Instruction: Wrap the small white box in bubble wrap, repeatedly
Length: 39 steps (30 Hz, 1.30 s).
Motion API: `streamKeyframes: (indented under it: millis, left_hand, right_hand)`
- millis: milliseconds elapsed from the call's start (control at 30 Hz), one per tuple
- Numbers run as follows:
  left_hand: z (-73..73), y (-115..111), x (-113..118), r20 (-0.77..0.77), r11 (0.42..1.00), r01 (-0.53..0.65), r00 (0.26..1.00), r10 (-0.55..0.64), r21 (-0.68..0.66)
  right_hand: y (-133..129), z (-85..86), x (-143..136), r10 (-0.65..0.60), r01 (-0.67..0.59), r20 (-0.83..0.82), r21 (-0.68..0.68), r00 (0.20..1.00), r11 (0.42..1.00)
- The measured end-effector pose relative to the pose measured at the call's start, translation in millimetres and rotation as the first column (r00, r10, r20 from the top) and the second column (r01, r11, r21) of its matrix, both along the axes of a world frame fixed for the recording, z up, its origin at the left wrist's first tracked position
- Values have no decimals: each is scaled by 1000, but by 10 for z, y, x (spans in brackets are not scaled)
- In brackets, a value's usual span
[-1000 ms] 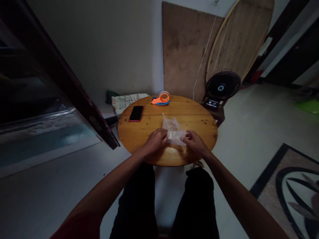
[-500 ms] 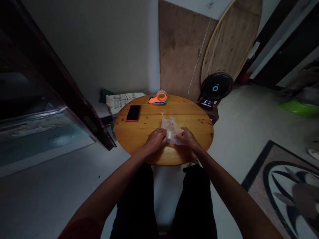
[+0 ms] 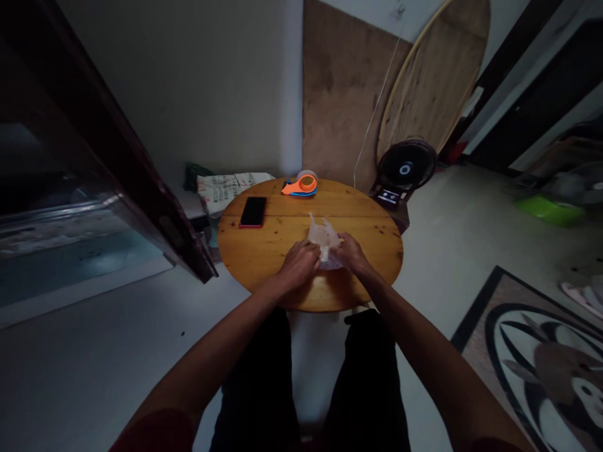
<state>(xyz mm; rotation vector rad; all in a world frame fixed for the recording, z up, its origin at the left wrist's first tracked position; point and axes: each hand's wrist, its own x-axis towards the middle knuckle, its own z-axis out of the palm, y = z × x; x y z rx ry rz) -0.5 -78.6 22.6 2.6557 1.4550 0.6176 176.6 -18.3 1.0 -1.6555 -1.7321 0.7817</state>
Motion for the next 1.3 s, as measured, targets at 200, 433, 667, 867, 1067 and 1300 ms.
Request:
streamKeyframes:
  millis: [200, 433, 667, 867, 1067, 1300]
  left_hand:
    - [-8, 9, -13, 7, 1000, 13, 1000, -13, 20]
    - [-32, 17, -48, 86, 998, 56, 995, -55, -7]
    - [-80, 20, -53, 131, 999, 54, 990, -55, 5]
    - [-147, 42, -96, 192, 998, 65, 979, -67, 14]
    - [-203, 46, -132, 264, 1000, 6, 965, -2, -15]
    - [-196, 90, -156, 461, 988, 52, 887, 20, -142]
  right_hand:
    - [-40, 96, -104, -21, -6, -267, -100, 964, 995]
    - [-84, 235, -216, -109, 53, -304, -186, 947, 981]
    - [-194, 419, -264, -98, -9, -373, -276, 923, 961]
    - [-359, 467, -205, 7, -126, -495, -208, 869, 970]
    - [-374, 256, -183, 85, -150, -462, -104, 883, 983]
    - [-313, 131, -247, 117, -118, -253, 14, 960, 993]
